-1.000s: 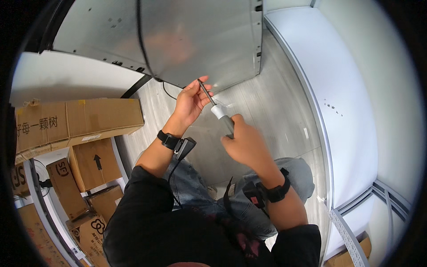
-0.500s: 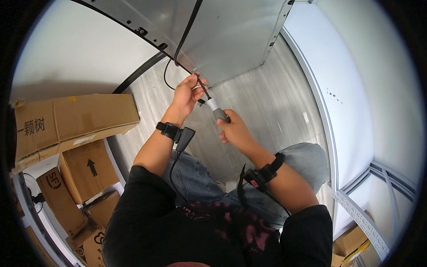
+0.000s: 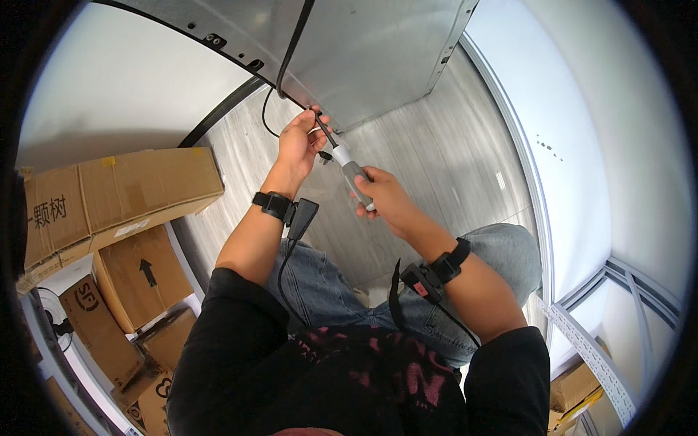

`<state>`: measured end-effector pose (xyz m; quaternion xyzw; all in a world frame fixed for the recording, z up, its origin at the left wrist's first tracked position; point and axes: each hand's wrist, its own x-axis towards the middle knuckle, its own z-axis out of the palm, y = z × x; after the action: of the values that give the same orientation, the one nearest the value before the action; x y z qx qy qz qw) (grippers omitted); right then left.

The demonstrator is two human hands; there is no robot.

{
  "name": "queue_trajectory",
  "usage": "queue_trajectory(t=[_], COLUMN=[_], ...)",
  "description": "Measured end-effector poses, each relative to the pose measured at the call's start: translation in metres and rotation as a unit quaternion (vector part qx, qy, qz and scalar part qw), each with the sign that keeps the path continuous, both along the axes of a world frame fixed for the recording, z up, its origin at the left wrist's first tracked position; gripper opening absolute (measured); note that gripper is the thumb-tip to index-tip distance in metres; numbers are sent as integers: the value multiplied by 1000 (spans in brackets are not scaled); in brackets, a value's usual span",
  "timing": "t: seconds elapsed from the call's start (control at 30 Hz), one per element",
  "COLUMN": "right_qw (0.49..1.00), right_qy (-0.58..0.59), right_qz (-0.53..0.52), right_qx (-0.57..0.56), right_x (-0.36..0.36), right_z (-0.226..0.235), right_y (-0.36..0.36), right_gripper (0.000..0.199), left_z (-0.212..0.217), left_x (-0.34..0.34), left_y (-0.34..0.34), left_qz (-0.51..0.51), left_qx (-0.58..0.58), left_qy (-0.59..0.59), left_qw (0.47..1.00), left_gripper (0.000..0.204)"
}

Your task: The person uses a screwdriver to remove screws from the back panel of a black electronic device, then removes the panel to expose the internal components. The person continues to unscrew additional fasteners from the device's chassis.

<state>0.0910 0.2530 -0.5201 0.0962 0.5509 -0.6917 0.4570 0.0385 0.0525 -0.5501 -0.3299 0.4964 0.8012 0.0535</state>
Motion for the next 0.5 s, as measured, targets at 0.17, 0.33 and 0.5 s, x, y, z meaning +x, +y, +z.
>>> queue_trajectory(t=[0.17, 0.33, 0.5], right_qw=[999, 1000, 997], right_qy=[-19, -21, -46], right_qz=[-11, -8, -19], right_qx=[-23, -11, -57], right_x=[2, 1, 0], right_z=[0, 0, -5], right_y=[-1, 0, 2], right_gripper=[38, 35, 38], left_z=[-1, 0, -1], left_x=[0, -1, -2], left_y=[1, 4, 6], left_qz=[3, 32, 43], left_qx=[-5, 5, 3], left_qy=[-1, 13, 15], left_qw=[1000, 999, 999], left_gripper=[19, 15, 14])
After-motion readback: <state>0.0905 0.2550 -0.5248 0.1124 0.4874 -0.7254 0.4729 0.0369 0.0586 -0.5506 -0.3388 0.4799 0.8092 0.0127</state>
